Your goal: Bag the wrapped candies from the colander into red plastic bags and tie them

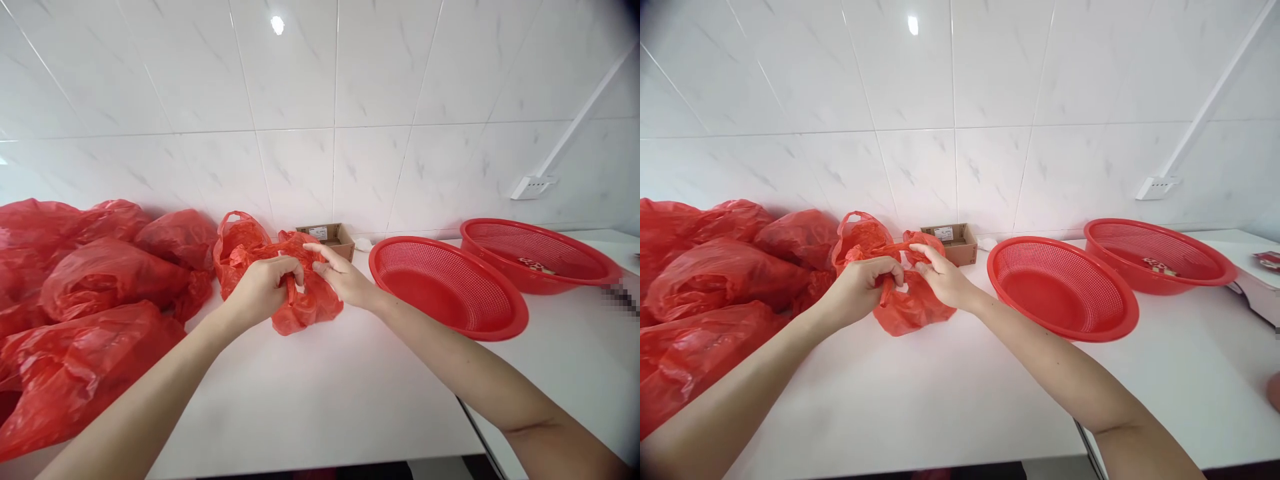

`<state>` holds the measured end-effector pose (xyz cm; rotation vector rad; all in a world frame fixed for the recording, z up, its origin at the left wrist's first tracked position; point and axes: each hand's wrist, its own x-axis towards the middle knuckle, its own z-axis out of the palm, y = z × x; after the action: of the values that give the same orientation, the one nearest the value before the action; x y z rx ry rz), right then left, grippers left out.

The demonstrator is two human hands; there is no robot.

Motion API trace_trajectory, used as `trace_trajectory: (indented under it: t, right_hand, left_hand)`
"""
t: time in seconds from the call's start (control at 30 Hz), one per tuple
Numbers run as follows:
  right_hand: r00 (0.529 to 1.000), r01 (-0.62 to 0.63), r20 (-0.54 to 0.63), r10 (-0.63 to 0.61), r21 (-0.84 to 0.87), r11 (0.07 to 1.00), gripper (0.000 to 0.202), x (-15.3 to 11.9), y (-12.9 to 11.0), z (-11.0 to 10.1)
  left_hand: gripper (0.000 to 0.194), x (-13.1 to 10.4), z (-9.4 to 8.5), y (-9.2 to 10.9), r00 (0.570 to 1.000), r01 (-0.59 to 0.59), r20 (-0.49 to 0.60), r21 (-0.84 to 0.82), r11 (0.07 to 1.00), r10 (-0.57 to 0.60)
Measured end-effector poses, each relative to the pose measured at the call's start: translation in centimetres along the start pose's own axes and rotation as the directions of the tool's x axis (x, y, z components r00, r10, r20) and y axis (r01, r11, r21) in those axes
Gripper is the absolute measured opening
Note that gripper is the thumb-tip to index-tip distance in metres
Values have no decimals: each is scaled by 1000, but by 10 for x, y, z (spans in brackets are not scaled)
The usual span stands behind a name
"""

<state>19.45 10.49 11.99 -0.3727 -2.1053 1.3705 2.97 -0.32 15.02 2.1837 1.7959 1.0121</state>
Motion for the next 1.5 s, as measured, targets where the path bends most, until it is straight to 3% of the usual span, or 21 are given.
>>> trace_trajectory:
  t: [0.07,0.17,0.3,0.37,0.5,0.63,0.73,0.87,0.93,1.0,1.1,1.17,1.27,1.4,1.5]
  right_hand:
    - [999,-20,38,20,23,1000,47,0,5,3]
    - [991,0,130,-9,75,997,43,-3,6,5]
    - [980,-23,200,-9,160,987,19,-6,6,1]
    - [976,-12,216,-11,106,994,16,-9,4,-1]
    - [966,75,259,-5,-262,962,19,-21,-5,-8]
    - [957,190,289,7,-648,737,20,-36,-3,-31]
    - [978,106,191,81,-796,597,19,-45,11,-56]
    - [984,26,117,133,-839,544,21,-49,24,-74]
    - [993,11,79,93,-821,570,21,-47,23,-73]
    - [998,-38,6,64,-749,661,23,-44,19,-69]
    - [990,-100,-130,50,-416,904,27,-36,16,-61]
    - [974,-95,-217,61,-149,984,29,-30,19,-53]
    - [952,-115,-281,118,28,993,29,-24,31,-35]
    - [963,-127,-237,125,7,992,26,-26,44,-12]
    - [977,-104,-183,113,61,993,25,-33,40,-7]
  left_hand:
    - [31,0,5,-3,988,-81,-128,68,994,89]
    - [23,-2,7,-3,964,-142,-219,58,988,151]
    - [12,-8,7,-1,956,-218,-201,-3,976,213]
    - [8,-13,7,-2,962,-218,-171,-19,976,211]
    - [13,-27,1,-11,992,-98,-80,40,994,101]
    - [31,-51,-21,-46,994,105,-27,207,973,-101]
    - [41,-73,-39,-81,932,361,-84,200,911,-351]
    - [46,-89,-45,-103,881,474,-83,155,867,-467]
    - [46,-87,-42,-102,859,506,-138,95,857,-492]
    - [46,-82,-38,-95,840,526,-167,18,850,-517]
    - [45,-71,-29,-79,840,505,-138,-151,850,-524]
    - [44,-63,-17,-67,849,479,-99,-268,836,-519]
    - [43,-47,5,-49,892,416,-8,-379,827,-452]
    - [42,-31,32,-37,940,334,83,-420,844,-331]
    - [38,-29,52,-39,953,299,91,-430,852,-289]
